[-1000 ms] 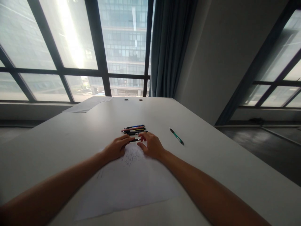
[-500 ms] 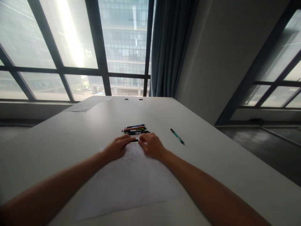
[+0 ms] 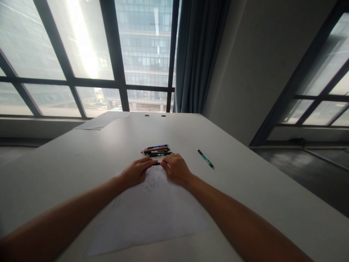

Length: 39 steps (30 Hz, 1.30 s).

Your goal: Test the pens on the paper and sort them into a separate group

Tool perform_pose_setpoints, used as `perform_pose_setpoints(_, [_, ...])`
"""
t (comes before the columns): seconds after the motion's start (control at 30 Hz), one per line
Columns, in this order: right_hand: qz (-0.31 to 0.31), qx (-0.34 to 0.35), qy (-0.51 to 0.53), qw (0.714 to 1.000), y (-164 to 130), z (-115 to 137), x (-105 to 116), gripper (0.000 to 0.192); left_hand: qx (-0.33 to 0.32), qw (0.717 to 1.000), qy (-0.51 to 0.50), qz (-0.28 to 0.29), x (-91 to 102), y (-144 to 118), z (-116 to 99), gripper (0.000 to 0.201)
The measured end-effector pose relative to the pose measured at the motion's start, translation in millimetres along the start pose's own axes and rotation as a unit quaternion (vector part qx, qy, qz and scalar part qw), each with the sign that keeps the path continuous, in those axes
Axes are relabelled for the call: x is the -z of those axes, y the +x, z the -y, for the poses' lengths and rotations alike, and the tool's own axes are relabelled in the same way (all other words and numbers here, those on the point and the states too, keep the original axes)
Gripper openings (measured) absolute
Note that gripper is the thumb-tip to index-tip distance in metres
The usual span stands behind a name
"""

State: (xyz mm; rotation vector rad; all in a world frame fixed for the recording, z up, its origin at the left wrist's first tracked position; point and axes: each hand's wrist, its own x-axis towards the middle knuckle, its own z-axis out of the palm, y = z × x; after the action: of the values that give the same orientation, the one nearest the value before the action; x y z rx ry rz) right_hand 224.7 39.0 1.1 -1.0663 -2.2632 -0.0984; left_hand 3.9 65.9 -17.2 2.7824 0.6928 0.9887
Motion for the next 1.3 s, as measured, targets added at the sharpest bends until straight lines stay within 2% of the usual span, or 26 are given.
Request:
perform_pose_setpoints(0.1, [-0.002,0.013,-0.021,1.0,0.7,-0.5,-1.5,0.022,-0.007,1.0,0.003,-0.009,0.9,1.7,-3.8,0.049])
perform_pose_setpoints(0.17, [-0.019,-0.004,-0.053,0.998,1.5,-3.2,-2.3,0.024,0.004,0.999,0.031,-0.031,2.1,3.2,-6.5,0.039])
perform_pose_setpoints(0.27, [-0.065,-0.068,-0.112,0.989,3.0,-8.6,-0.7,0.026,0.057,0.991,0.102,-0.067,3.9,4.6,-7.0,0.025])
perform_pose_setpoints(0.33, [-0.096,-0.085,-0.145,0.981,3.9,-9.3,2.2,0.023,0.09,0.986,0.116,-0.075,4.0,4.5,-5.2,0.02])
perform_pose_setpoints(0.43, [-0.098,-0.007,-0.15,0.984,4.7,-2.6,5.1,0.022,0.081,0.99,0.082,-0.085,2.3,3.8,-3.7,0.019])
perform_pose_setpoints(0.53, [-0.042,0.081,-0.097,0.991,4.5,5.8,2.4,0.029,0.051,0.994,0.038,-0.089,1.2,3.4,-6.4,0.018])
perform_pose_setpoints(0.63, [-0.016,0.07,-0.046,0.996,3.1,5.6,-1.0,0.029,0.102,0.99,0.02,-0.095,3.4,3.4,-9.0,0.02])
perform_pose_setpoints(0.77, [-0.039,0.04,-0.051,0.997,0.8,0.4,2.3,0.021,0.176,0.98,0.037,-0.087,7.5,3.6,-7.1,0.021])
perform_pose_setpoints(0.93, [-0.049,0.074,-0.102,0.991,1.0,9.2,8.8,0.045,0.185,0.979,0.086,-0.022,8.7,4.6,-6.8,0.021])
perform_pose_setpoints(1.13, [-0.041,0.117,-0.125,0.984,2.6,15.6,11.0,0.041,0.184,0.978,0.1,-0.011,9.2,5.6,-9.5,0.02])
perform_pose_setpoints(1.3, [-0.043,0.119,-0.136,0.983,2.4,13.1,10.5,0.039,0.183,0.978,0.101,-0.008,9.5,5.9,-9.3,0.02])
